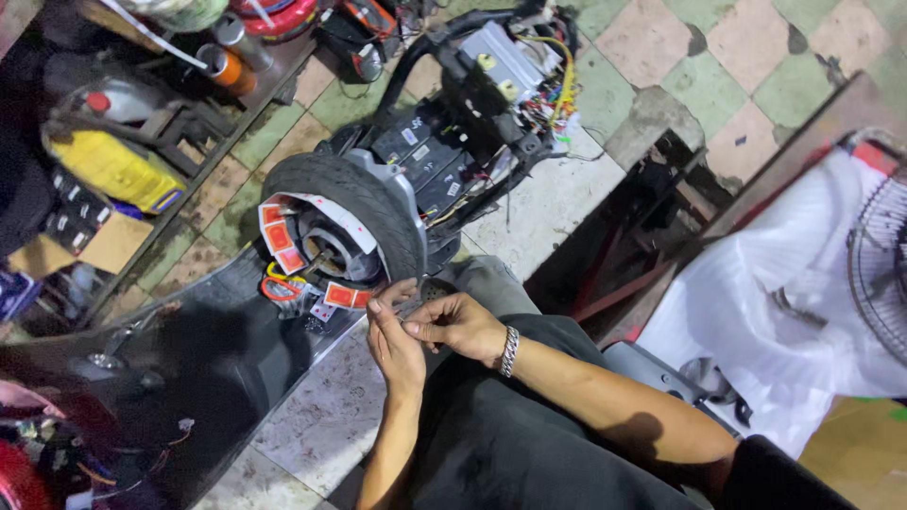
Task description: The person assembles components of a red electric scooter, including connecting wires to a terminal block on the chassis and fitting a black plastic fender onto the rear assembly by hand.
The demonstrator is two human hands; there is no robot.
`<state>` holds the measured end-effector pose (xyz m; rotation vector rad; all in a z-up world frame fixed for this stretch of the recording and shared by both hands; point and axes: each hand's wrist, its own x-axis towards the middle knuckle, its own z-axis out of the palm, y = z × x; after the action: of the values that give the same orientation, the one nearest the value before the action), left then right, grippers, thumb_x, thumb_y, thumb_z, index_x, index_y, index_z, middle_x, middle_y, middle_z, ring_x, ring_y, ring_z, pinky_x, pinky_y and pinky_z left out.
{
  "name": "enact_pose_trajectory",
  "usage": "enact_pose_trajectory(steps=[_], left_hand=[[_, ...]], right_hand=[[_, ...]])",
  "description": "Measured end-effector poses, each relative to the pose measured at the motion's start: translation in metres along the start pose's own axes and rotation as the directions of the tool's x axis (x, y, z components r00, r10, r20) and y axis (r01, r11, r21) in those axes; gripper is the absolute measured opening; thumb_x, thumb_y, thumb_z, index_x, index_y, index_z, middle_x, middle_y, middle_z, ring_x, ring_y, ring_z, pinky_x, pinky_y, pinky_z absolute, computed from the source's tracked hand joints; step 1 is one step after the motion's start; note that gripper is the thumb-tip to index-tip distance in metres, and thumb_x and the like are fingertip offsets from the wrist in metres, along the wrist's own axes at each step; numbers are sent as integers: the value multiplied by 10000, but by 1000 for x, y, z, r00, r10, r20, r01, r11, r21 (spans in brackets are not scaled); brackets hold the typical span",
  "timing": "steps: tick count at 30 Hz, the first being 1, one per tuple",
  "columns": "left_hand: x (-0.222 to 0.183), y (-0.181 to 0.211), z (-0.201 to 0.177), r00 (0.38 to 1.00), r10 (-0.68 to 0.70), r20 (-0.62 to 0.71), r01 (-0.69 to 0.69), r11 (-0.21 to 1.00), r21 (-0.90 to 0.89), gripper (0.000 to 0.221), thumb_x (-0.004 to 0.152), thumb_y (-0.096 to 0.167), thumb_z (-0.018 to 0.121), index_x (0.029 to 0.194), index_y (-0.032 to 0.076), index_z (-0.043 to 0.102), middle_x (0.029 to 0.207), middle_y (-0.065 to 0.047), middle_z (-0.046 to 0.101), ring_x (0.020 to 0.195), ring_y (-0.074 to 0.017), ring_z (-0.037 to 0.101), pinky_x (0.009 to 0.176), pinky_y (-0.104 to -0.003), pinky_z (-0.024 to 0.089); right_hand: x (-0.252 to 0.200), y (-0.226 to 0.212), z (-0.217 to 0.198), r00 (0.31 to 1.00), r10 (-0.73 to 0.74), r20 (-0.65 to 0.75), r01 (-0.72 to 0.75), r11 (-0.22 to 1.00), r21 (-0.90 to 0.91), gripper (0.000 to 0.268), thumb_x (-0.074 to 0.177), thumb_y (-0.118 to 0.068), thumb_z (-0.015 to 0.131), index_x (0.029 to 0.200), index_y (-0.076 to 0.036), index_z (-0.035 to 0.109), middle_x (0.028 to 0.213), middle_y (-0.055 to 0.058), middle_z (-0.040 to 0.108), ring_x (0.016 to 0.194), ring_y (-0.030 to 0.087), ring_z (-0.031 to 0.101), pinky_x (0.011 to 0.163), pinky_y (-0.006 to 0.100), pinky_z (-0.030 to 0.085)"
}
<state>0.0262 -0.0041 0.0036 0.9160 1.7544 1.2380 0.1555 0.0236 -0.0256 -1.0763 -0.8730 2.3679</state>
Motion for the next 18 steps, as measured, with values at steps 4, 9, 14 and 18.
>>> enact_pose_trajectory(steps=[4, 9, 14, 18], left_hand=[[4, 8, 9, 980, -110, 169, 115, 993, -19, 702, 1102, 457, 189, 1026, 14, 727, 1006, -135, 716, 964, -268, 663, 915, -387, 500], [18, 13, 31, 949, -10, 315, -100, 939, 330, 696, 1121, 430, 249, 846, 32, 749, 903, -112, 770, 902, -259, 700, 849, -367, 508], [35, 17, 83, 864, -249, 438, 112, 942, 315, 684, 1102, 434, 274, 850, 15, 752, 800, -108, 766, 737, -222, 714, 712, -349, 540], [46, 9, 147, 835, -237, 497, 246, 968, 49, 640, 1125, 421, 285, 958, -7, 731, 863, -87, 761, 730, -136, 691, 692, -288, 517]], right_hand=[[-16, -4, -22, 997, -60, -49, 56, 996, -74, 238, 949, -233, 759, 1018, -7, 788, 817, -9, 704, 723, 65, 573, 637, 258, 480], [-36, -19, -61, 994, -101, 41, 105, 989, -106, 246, 968, -238, 759, 1046, -6, 787, 816, -1, 688, 725, 66, 578, 652, 256, 496], [-58, -37, -108, 999, -52, 8, 52, 986, -159, 230, 927, -211, 758, 1066, -29, 788, 884, 12, 758, 726, 77, 620, 659, 245, 537], [-69, -52, -175, 1000, -26, -12, 23, 983, -185, 229, 919, -203, 770, 1061, -24, 792, 893, 23, 771, 745, 94, 648, 686, 258, 553]])
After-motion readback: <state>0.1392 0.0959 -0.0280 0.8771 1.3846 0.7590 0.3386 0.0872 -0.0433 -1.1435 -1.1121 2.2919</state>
